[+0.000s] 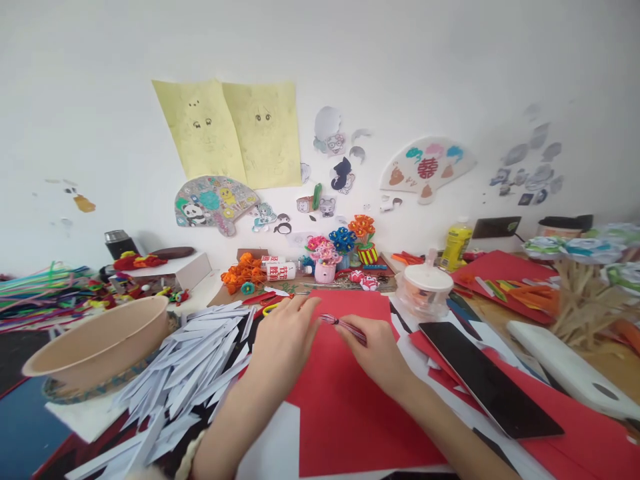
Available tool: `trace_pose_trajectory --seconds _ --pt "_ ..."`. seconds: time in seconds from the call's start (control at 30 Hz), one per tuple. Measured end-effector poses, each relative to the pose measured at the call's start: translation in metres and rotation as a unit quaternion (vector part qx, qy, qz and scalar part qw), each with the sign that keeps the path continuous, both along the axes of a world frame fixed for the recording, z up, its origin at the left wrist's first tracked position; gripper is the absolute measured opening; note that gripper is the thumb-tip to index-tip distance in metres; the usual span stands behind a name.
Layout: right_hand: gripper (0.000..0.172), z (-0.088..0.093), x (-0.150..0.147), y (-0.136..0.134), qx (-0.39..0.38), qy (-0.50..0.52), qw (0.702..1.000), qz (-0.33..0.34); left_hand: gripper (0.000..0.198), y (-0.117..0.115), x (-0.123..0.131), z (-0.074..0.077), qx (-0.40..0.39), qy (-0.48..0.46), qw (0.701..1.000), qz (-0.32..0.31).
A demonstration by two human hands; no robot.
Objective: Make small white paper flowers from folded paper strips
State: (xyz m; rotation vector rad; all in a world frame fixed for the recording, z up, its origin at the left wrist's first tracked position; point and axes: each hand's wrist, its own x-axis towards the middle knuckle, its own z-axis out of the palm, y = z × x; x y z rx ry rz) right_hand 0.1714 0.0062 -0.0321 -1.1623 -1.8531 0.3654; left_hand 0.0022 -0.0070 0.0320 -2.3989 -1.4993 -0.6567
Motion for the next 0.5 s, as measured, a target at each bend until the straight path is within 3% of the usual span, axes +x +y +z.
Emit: trace_pose_trajectory --seconds 0.07,0.13,0.33,0.5 --pt "0.029 0.005 -0.001 -0.003 -0.034 0.027 0.999 0.029 0.026 0.016 -0.01 -0.008 -0.087 -0.041 0.991 -0.092" --pt "0.023 0.008 -0.002 -0.005 -0.066 0.049 0.995 0.061 0.019 0.024 -0.016 -0.016 -0.142 -0.094 0.975 -0.141" --pt "0.021 0.007 -0.001 -0.005 -0.131 0.093 0.981 0.108 0.023 0.023 -0.019 -0.022 -0.192 -0.142 0.956 -0.172" --pt "0.019 0.006 0.0 -0.004 -0.134 0.132 0.974 0.128 0.029 0.018 -0.016 -0.022 -0.181 -0.166 0.952 -0.185"
